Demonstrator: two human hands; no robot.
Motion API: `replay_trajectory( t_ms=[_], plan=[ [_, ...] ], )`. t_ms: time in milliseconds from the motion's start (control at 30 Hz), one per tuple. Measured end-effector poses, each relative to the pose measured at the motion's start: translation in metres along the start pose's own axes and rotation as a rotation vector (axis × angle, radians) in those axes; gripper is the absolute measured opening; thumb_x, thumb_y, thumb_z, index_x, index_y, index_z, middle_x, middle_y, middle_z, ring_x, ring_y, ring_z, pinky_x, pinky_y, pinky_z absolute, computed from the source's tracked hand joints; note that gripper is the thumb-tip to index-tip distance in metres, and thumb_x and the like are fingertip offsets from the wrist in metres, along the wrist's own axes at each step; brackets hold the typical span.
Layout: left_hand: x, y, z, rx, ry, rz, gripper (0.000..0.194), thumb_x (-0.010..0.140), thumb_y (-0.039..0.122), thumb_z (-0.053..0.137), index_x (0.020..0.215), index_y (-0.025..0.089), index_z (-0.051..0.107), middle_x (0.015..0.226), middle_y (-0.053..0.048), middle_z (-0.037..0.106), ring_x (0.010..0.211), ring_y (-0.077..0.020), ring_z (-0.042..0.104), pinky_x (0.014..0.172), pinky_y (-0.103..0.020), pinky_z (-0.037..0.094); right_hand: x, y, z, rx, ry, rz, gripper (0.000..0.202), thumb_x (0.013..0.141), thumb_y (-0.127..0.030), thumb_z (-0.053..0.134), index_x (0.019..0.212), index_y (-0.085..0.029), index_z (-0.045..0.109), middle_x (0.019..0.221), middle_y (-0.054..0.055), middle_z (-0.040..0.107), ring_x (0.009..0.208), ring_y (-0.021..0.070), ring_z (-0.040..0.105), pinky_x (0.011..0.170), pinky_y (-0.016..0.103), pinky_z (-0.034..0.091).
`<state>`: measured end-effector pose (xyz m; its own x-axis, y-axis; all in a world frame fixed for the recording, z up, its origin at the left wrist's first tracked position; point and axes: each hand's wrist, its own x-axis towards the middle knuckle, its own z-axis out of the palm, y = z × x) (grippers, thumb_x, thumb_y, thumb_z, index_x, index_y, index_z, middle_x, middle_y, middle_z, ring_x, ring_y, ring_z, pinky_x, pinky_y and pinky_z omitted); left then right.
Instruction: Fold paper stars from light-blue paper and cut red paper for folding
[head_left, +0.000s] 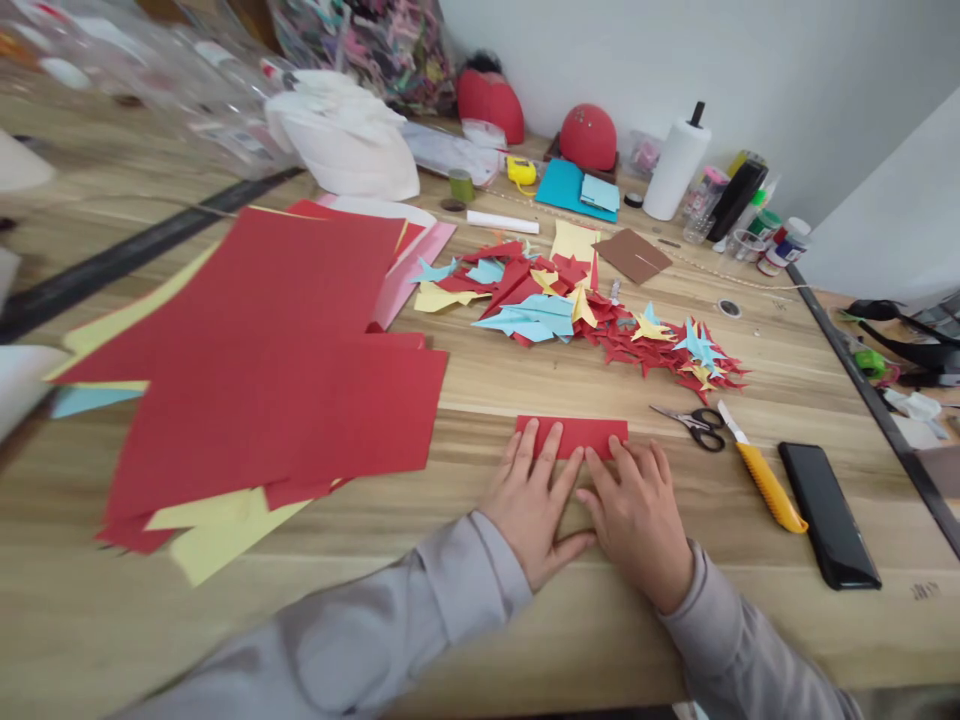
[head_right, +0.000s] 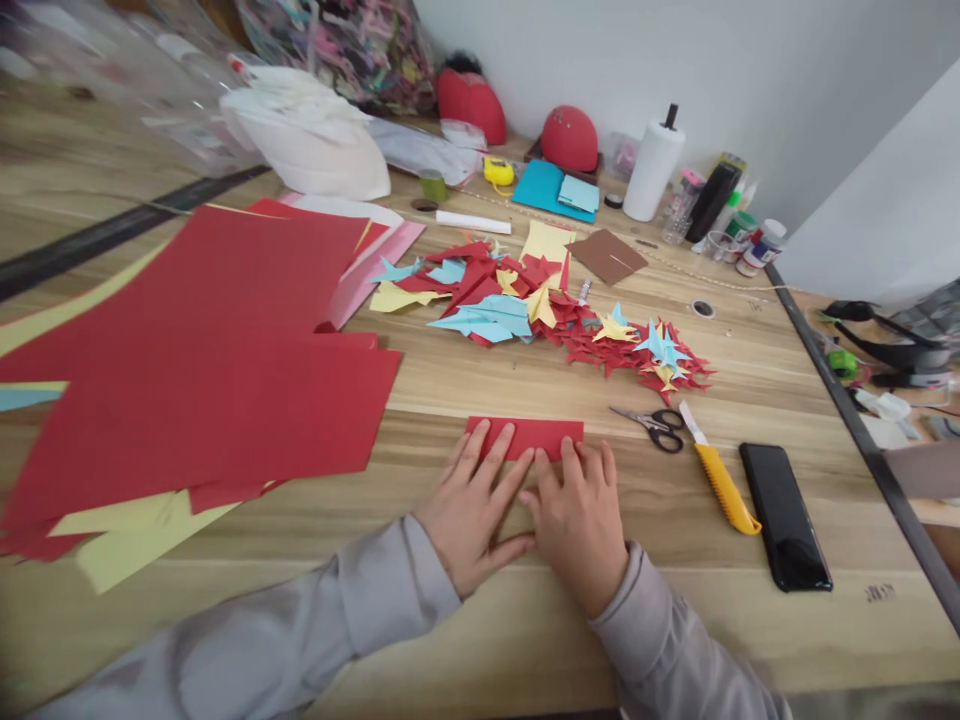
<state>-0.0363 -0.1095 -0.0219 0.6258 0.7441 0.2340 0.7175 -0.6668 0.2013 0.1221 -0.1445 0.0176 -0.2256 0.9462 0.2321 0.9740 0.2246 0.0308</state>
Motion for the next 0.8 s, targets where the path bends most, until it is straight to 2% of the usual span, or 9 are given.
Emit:
replay_trajectory(
  t_ms=[100, 233, 400, 667, 800],
  plan=[
    [0.001, -0.001, -0.001, 0.007, -0.006, 0.008, 0.087, 0.068, 0.071, 0.052, 0.134, 0.015, 0.047, 0.148, -0.021, 0.028, 0.137, -0.0437, 0.012, 0.108, -0.056, 0.019, -0.001, 0.000, 0.001, -0.045, 0.002, -0.040, 0.040, 0.086, -0.037, 0.056, 0.122, -0.020, 0.058, 0.121, 0.016, 0.058, 0.108, 0.0294, 0.049, 0.100, 0.053, 0.033],
    [0.002, -0.004, 0.000, 0.017, -0.012, 0.022, 0.087, 0.071, 0.072, 0.048, 0.135, 0.013, 0.046, 0.147, -0.021, 0.030, 0.137, -0.0422, 0.015, 0.108, -0.055, 0.018, -0.001, 0.000, 0.002, -0.083, 0.020, -0.051, 0.034, 0.087, -0.035, 0.054, 0.115, -0.017, 0.062, 0.120, 0.017, 0.060, 0.107, 0.0289, 0.052, 0.101, 0.053, 0.032],
    [-0.001, -0.010, 0.002, 0.037, -0.002, 0.038, 0.083, 0.076, 0.069, 0.043, 0.134, 0.009, 0.046, 0.145, -0.022, 0.034, 0.137, -0.0410, 0.019, 0.109, -0.051, 0.022, -0.002, 0.006, 0.002, -0.054, 0.071, -0.032, 0.024, 0.091, -0.025, 0.048, 0.107, -0.018, 0.065, 0.117, 0.011, 0.064, 0.105, 0.0245, 0.056, 0.103, 0.050, 0.029],
    [-0.009, -0.022, 0.000, 0.056, 0.065, 0.042, 0.068, 0.084, 0.054, 0.042, 0.129, 0.004, 0.050, 0.140, -0.020, 0.044, 0.133, -0.0327, 0.034, 0.108, -0.045, 0.030, -0.005, 0.020, 0.003, -0.008, 0.188, -0.010, 0.020, 0.090, -0.017, 0.049, 0.094, -0.017, 0.068, 0.109, 0.007, 0.069, 0.098, 0.0195, 0.059, 0.094, 0.038, 0.035],
    [-0.011, -0.032, -0.012, 0.097, 0.074, 0.043, 0.049, 0.089, 0.041, 0.039, 0.118, 0.009, 0.061, 0.134, -0.016, 0.051, 0.129, -0.0314, 0.041, 0.106, -0.045, 0.034, -0.004, 0.021, 0.004, 0.019, 0.226, 0.006, 0.019, 0.088, -0.015, 0.050, 0.090, -0.015, 0.069, 0.104, 0.007, 0.071, 0.095, 0.0189, 0.059, 0.085, 0.034, 0.038]
  ],
)
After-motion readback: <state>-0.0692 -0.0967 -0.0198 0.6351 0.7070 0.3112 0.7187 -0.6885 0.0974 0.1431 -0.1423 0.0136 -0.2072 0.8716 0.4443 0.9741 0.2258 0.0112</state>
